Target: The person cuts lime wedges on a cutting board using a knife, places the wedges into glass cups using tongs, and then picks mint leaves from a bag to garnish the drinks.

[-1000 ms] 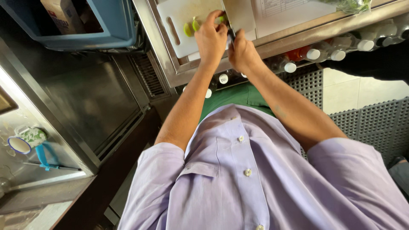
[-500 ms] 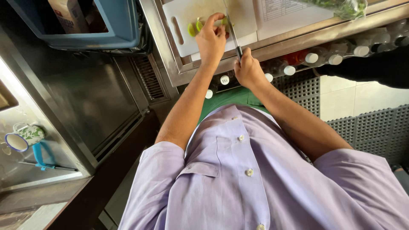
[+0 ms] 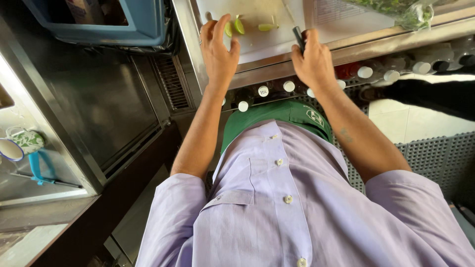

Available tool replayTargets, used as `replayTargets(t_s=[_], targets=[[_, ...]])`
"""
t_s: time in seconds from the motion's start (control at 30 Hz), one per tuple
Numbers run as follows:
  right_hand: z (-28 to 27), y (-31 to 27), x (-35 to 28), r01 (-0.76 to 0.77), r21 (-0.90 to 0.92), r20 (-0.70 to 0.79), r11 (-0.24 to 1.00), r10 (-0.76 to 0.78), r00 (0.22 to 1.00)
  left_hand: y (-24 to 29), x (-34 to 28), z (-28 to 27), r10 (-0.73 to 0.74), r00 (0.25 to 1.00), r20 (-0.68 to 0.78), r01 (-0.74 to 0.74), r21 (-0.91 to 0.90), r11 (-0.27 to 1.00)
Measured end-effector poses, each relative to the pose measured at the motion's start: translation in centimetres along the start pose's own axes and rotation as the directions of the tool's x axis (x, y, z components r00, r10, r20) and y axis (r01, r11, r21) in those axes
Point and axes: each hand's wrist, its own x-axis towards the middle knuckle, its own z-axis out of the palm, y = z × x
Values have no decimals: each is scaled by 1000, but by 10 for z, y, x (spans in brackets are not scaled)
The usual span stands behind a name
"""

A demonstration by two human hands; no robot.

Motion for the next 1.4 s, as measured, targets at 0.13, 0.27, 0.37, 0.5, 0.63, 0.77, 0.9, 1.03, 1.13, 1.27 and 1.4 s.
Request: replayTargets(t_s=[0.13,0.27,0.37,0.5,0.63,0.77,0.9,1.03,1.13,1.27,1.4], targets=[[-6,5,9,151,-33,-23,988,-152,988,2,8,-17,24,990,141,-16,-57,998],[-3,6,13,248,-92,-82,964,-255,963,5,13,-6,-36,982,188,42,-29,999],[1,10,17,287,-117,-97,951,-299,949,9,15,2,-100,985,139,100,10,995],[-2,5,14,292,-185,-116,938,-316,942,18,21,14,-223,965,138,221,27,975],[-6,-5,10,309,-206,-124,928,-338,933,23,14,11,-116,992,40,111,107,988],[-9,-10,7,305,-237,-142,922,-343,928,23,15,4,-137,984,113,126,97,987],[-14,-16,7,263,-212,-103,941,-290,952,21,20,-1,-67,982,178,48,109,993],[-17,-23,2,308,-186,-130,933,-334,934,18,22,-10,-51,988,148,45,44,998],[-22,-30,-1,366,-184,-136,912,-393,909,12,22,-17,-88,989,122,106,-153,982],[-27,-35,-7,412,-170,-145,895,-436,888,-7,-4,-32,-265,959,96,273,-546,792],[-30,-40,-16,496,-150,-210,855,-518,829,-16,-22,-44,-443,762,472,374,-880,-293]])
